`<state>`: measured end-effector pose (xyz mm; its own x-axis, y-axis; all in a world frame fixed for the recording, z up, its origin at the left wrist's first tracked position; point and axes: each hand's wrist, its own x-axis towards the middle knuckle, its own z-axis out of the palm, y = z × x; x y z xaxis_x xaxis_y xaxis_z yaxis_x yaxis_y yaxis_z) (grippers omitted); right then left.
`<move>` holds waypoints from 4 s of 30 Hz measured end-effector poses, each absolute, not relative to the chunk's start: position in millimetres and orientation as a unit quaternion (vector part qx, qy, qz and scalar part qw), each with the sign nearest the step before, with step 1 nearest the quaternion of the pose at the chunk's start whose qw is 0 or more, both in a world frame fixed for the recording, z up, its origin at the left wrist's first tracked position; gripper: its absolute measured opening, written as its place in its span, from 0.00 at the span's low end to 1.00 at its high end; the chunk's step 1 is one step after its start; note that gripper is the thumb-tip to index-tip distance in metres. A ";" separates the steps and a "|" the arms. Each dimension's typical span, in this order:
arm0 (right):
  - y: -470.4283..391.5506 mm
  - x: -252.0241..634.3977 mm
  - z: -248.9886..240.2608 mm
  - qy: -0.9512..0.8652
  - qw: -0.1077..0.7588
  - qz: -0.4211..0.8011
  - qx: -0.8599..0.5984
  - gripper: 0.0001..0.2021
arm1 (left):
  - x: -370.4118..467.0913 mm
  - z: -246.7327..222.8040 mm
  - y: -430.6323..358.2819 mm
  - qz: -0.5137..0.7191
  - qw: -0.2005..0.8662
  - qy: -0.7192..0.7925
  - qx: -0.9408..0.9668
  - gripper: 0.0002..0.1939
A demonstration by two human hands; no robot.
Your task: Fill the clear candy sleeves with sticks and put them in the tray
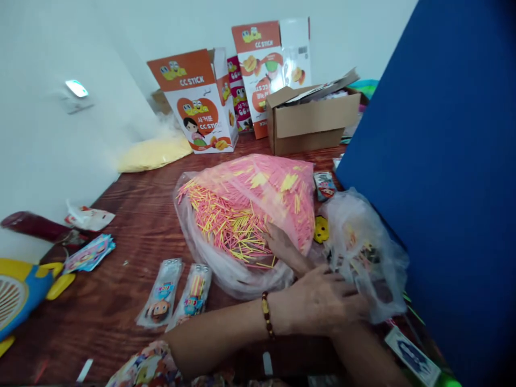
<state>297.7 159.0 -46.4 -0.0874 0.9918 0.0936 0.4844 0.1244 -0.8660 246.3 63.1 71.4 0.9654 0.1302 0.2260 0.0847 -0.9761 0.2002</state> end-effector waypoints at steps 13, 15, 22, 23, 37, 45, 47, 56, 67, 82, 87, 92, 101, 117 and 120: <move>176.4 254.1 -16.4 -0.853 0.042 0.157 -0.496 0.12 | 51.8 26.5 25.9 0.280 0.235 0.353 0.862 0.11; 177.0 252.6 -16.4 -0.845 0.043 0.169 -0.505 0.11 | 21.1 16.2 21.7 0.287 0.223 0.398 0.842 0.12; 191.7 259.6 -27.8 -0.747 0.168 0.272 -0.583 0.04 | -83.3 -23.8 31.4 0.320 0.141 0.530 0.772 0.13; 193.7 261.4 -28.8 -0.725 0.196 0.285 -0.595 0.04 | -98.2 -29.5 36.0 0.321 0.132 0.565 0.749 0.15; 185.8 246.0 -42.3 -0.470 0.473 0.521 -0.533 0.20 | -134.3 -34.9 81.3 0.085 0.096 0.829 0.544 0.32; 166.8 236.4 -50.5 -0.480 0.492 0.481 -0.544 0.12 | -134.9 -39.8 88.3 0.079 0.102 0.832 0.539 0.31; 163.1 235.5 -53.9 -0.484 0.487 0.472 -0.553 0.10 | -134.4 -41.2 89.6 0.080 0.100 0.833 0.538 0.29; 162.0 239.6 -60.4 -0.509 0.471 0.441 -0.570 0.11 | -142.2 -46.4 97.7 0.166 0.153 0.815 0.533 0.19; 161.3 241.7 -53.4 -0.519 0.467 0.427 -0.575 0.12 | -146.2 -44.4 90.0 0.236 0.122 0.776 0.572 0.15; 154.9 233.5 -54.5 -0.469 0.495 0.488 -0.546 0.13 | -141.2 7.4 86.5 0.475 0.297 0.695 0.452 0.21; 155.4 229.1 -32.7 -0.420 0.538 0.539 -0.494 0.18 | -96.1 32.7 90.7 0.504 0.383 0.641 0.434 0.22; 143.7 220.8 -6.2 -0.379 0.537 0.622 -0.425 0.18 | -26.0 41.6 92.6 0.431 0.476 0.566 0.517 0.16; 126.2 216.5 31.6 -0.667 0.393 0.450 -0.446 0.08 | 10.5 34.5 101.6 0.404 0.494 0.521 0.567 0.13; 127.2 209.1 23.7 -0.534 0.406 0.637 -0.379 0.12 | 15.7 34.9 98.8 0.381 0.556 0.499 0.544 0.13; 127.2 209.1 22.4 -0.520 0.408 0.648 -0.379 0.12 | 16.8 33.2 98.7 0.380 0.551 0.504 0.545 0.13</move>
<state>209.1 127.2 22.4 -0.3797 0.9227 -0.0666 -0.1355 -0.1267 -0.9826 16.8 98.7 33.2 0.2019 0.9692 -0.1410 0.1309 0.1159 0.9846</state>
